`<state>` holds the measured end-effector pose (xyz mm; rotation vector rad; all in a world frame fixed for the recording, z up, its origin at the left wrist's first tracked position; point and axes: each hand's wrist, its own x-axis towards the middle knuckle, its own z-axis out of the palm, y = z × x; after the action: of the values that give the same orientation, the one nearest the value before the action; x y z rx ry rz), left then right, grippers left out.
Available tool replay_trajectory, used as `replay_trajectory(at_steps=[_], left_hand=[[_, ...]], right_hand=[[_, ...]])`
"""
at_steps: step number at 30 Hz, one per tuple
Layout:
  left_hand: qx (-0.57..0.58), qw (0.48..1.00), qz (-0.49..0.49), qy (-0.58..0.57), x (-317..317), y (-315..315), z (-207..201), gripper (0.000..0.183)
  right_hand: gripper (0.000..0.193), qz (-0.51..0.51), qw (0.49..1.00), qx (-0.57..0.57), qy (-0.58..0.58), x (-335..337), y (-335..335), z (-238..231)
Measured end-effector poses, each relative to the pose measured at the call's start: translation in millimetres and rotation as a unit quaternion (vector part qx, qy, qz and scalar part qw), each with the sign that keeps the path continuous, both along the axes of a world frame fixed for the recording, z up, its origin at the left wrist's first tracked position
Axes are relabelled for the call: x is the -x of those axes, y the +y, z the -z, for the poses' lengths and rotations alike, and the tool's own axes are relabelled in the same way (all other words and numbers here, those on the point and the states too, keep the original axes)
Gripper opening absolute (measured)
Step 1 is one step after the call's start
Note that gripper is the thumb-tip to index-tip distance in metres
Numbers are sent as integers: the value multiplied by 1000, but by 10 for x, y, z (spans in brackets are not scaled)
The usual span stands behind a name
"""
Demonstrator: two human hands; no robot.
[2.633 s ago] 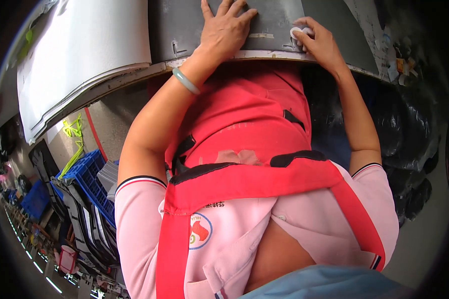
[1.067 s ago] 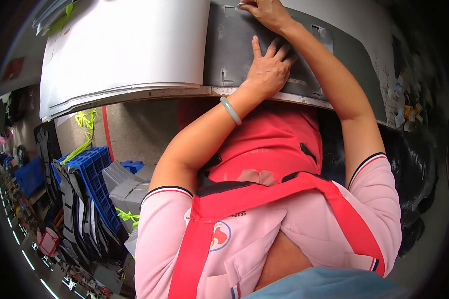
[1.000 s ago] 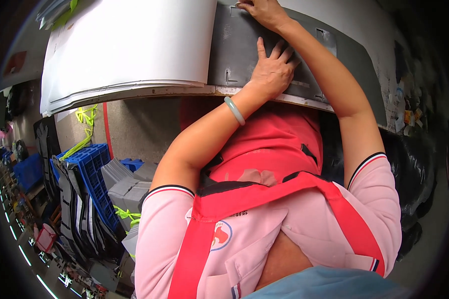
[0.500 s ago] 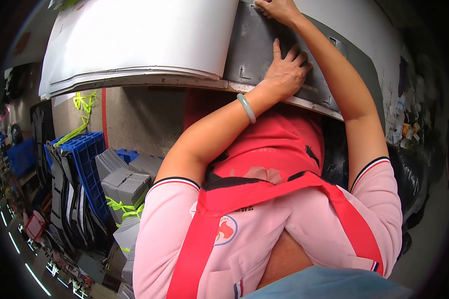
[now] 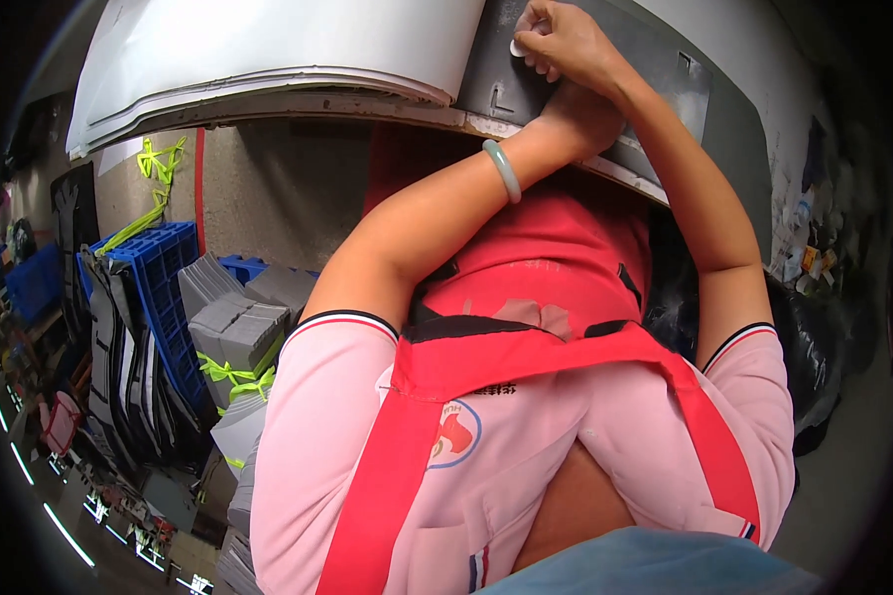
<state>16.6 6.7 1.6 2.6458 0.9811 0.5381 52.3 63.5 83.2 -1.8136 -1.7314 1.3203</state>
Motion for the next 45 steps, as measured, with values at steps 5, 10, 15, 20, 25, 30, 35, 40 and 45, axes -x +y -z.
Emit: replay_trajectory(at_steps=[5, 10, 15, 20, 25, 30, 35, 40, 45], left_hand=[[-121, 992, 10, -26, 151, -62, -70, 45], [-137, 988, 17, -68, 99, -28, 98, 46], [-129, 989, 21, -75, 147, -48, 81, 47], [-121, 992, 11, -22, 55, -53, 45, 45], [-99, 995, 1, -14, -2, -33, 84, 45], [-84, 995, 2, -51, -30, -21, 121, 46], [-94, 993, -62, -24, 17, -22, 134, 43], [-81, 991, 14, -106, 94, -30, -61, 32], [-56, 994, 2, -97, 162, -63, -153, 29]], right_hand=[[12, -56, 998, -14, -20, 180, -433, -43], [13, -73, 993, -67, -70, 301, -439, 79], [13, -192, 979, -49, -55, 222, -472, 67], [22, -111, 958, -256, -70, 82, -655, 245], [49, 26, 888, -399, -229, 303, -978, 86], [42, -28, 861, -285, -421, 172, -756, 364], [18, -103, 963, -243, -58, -395, -678, 24], [25, 286, 915, -217, -187, -1641, -908, -68], [21, 362, 908, -202, -57, -2201, -1188, 346]])
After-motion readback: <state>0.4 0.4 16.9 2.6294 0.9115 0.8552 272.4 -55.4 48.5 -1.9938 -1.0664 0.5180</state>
